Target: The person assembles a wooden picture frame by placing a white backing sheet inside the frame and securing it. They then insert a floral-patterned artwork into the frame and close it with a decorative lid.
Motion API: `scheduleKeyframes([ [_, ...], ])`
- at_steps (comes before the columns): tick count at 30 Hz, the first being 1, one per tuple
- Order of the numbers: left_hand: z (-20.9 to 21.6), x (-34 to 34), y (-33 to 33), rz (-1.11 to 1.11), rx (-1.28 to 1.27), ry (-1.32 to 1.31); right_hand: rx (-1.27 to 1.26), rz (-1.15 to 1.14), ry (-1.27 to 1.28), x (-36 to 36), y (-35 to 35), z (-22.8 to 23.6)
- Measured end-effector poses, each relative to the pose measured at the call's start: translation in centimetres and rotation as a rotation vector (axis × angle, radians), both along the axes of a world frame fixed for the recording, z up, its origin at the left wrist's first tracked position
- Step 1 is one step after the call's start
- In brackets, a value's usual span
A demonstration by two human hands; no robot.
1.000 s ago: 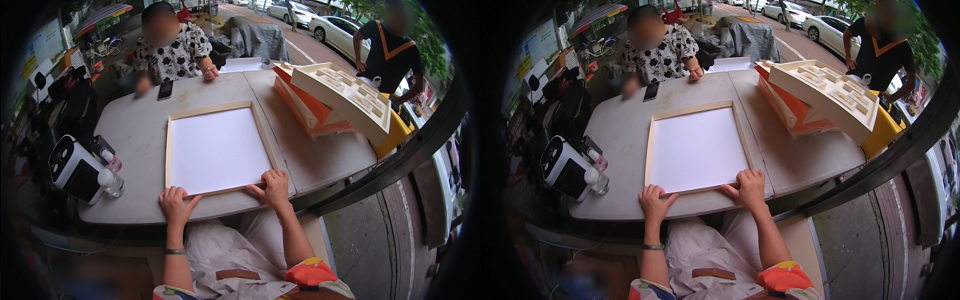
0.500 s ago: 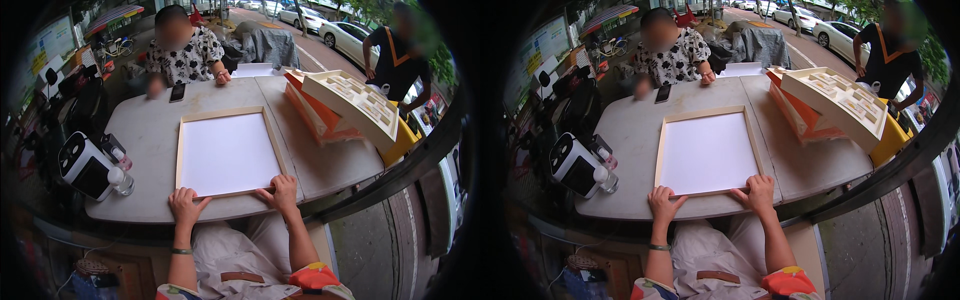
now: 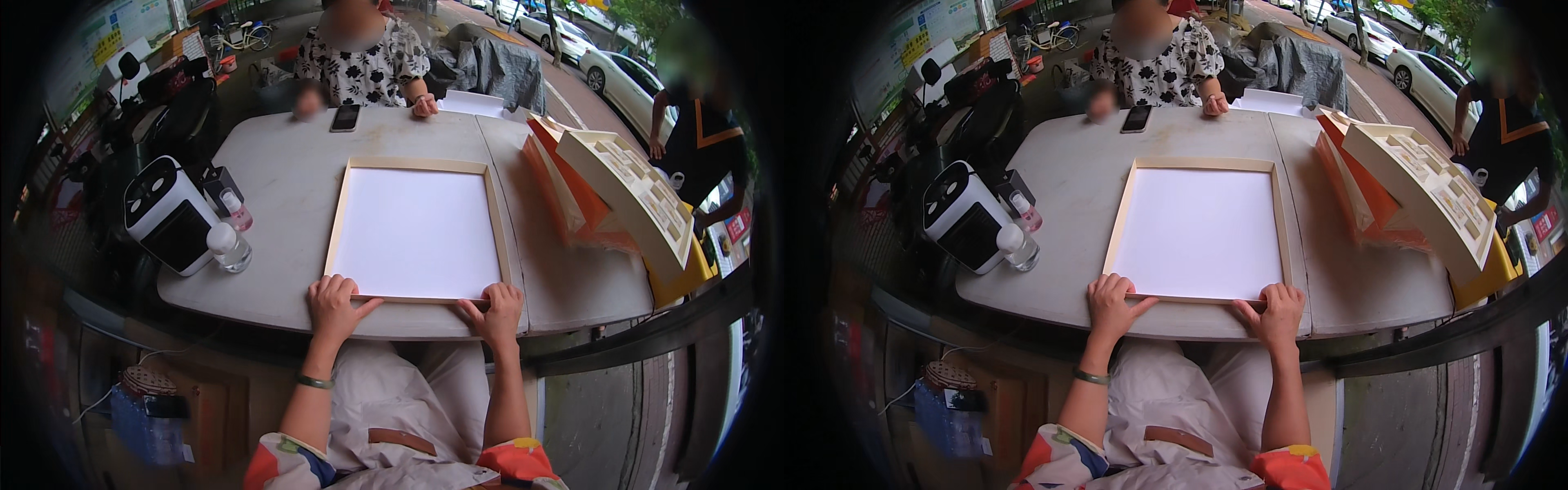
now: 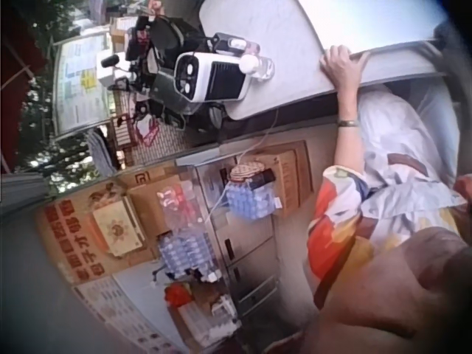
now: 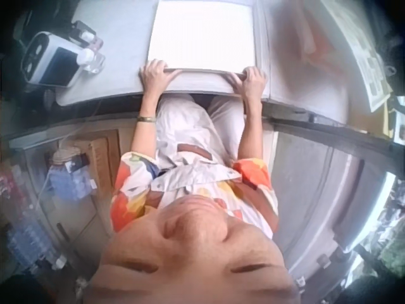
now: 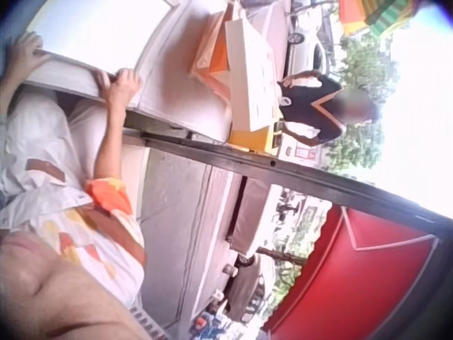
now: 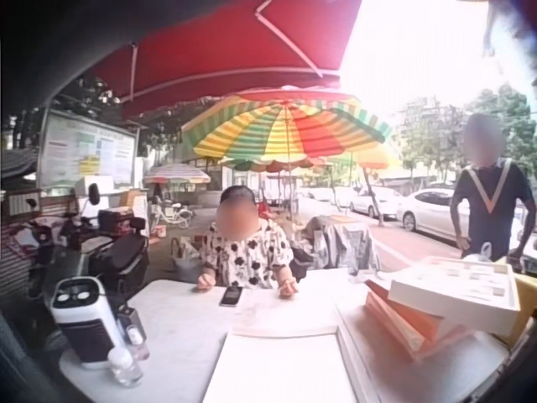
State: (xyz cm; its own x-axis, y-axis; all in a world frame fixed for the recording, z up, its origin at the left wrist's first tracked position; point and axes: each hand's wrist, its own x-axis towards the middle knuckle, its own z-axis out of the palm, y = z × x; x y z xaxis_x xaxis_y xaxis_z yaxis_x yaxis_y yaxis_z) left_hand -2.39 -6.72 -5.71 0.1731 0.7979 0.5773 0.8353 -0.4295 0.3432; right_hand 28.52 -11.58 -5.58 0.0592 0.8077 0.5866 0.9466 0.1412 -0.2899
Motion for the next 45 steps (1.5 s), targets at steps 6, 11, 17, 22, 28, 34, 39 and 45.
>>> scheduleKeyframes([
  [6, -0.17, 0.11, 0.01, 0.012, -0.017, 0.023, -0.013, -0.008, -0.018, 0.18, -0.17, 0.12],
  [11, -0.33, -0.03, 0.06, 0.001, 0.028, 0.027, -0.007, -0.013, -0.029, 0.0, -0.09, 0.41],
  [17, -0.83, 0.02, 0.29, -0.007, 0.014, 0.041, 0.02, -0.016, 0.007, 0.24, -0.07, 0.19],
  [22, -0.74, 0.05, 0.27, -0.006, 0.009, 0.045, 0.034, -0.012, 0.003, 0.33, 0.03, 0.15],
  [28, -0.93, -0.04, 0.11, -0.005, -0.014, 0.043, 0.021, -0.011, 0.017, 0.15, -0.19, 0.27],
  [34, -0.7, -0.02, 0.11, -0.007, -0.017, 0.033, 0.022, -0.008, 0.018, 0.16, -0.21, 0.39],
  [39, -0.6, -0.02, 0.11, 0.001, -0.013, 0.035, 0.013, -0.012, 0.013, 0.11, -0.17, 0.3],
  [45, -0.46, 0.01, 0.13, -0.007, 0.007, 0.03, 0.009, -0.021, 0.005, 0.17, -0.23, 0.1],
])
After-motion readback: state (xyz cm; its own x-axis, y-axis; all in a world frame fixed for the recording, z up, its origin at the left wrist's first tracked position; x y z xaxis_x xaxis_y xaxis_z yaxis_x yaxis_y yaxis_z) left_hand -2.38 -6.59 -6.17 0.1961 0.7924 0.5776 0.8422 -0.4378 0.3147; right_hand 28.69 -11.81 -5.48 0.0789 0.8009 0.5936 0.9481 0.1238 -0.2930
